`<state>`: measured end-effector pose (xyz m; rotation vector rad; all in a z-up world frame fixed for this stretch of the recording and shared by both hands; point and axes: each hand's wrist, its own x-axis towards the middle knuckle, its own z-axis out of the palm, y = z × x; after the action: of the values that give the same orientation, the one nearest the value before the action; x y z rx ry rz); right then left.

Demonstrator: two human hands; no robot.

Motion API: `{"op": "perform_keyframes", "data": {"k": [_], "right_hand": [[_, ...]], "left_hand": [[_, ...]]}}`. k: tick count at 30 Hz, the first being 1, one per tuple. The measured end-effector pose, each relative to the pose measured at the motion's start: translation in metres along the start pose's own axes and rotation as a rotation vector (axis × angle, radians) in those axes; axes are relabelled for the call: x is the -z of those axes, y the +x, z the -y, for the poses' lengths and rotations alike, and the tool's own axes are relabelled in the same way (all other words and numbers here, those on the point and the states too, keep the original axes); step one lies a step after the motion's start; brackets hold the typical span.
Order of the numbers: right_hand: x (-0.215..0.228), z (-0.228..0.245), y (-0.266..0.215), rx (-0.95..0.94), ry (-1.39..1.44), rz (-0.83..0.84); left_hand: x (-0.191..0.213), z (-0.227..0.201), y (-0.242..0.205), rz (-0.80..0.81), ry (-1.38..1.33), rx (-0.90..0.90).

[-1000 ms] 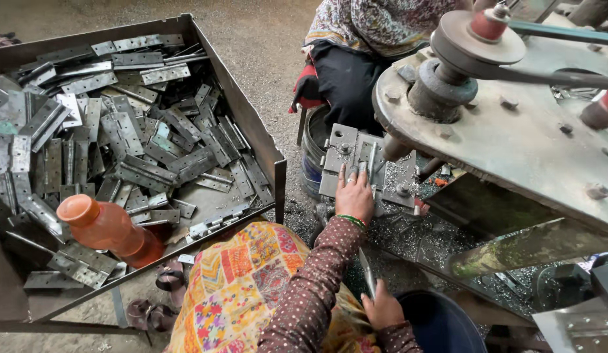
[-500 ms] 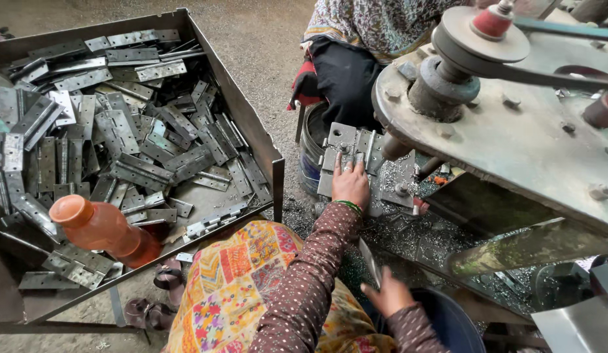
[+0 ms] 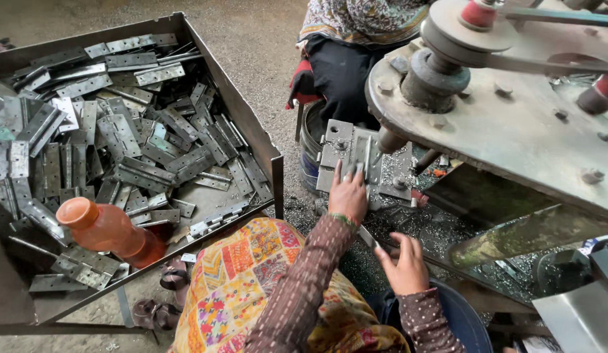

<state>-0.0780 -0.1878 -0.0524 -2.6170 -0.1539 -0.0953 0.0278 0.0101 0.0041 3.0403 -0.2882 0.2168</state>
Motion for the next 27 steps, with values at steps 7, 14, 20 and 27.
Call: {"op": "perform_keyframes", "data": {"k": [7,14,20,27], "right_hand": [[0.019,0.023,-0.005,0.105,0.211,-0.289],[0.018,0.015,-0.007,0.16,-0.006,-0.46],[0.017,0.018,-0.011,0.145,0.241,-0.374],[0.021,0.021,-0.006,0.119,0.231,-0.332]], "left_hand": [[-0.014,-0.025,-0.097,-0.502,-0.034,-0.04],[0.014,-0.01,-0.08,-0.666,-0.329,-0.215],[0.02,-0.02,-0.036,-0.911,-0.171,-0.145],[0.001,0.0,-0.019,-0.16,0.008,0.096]]}}
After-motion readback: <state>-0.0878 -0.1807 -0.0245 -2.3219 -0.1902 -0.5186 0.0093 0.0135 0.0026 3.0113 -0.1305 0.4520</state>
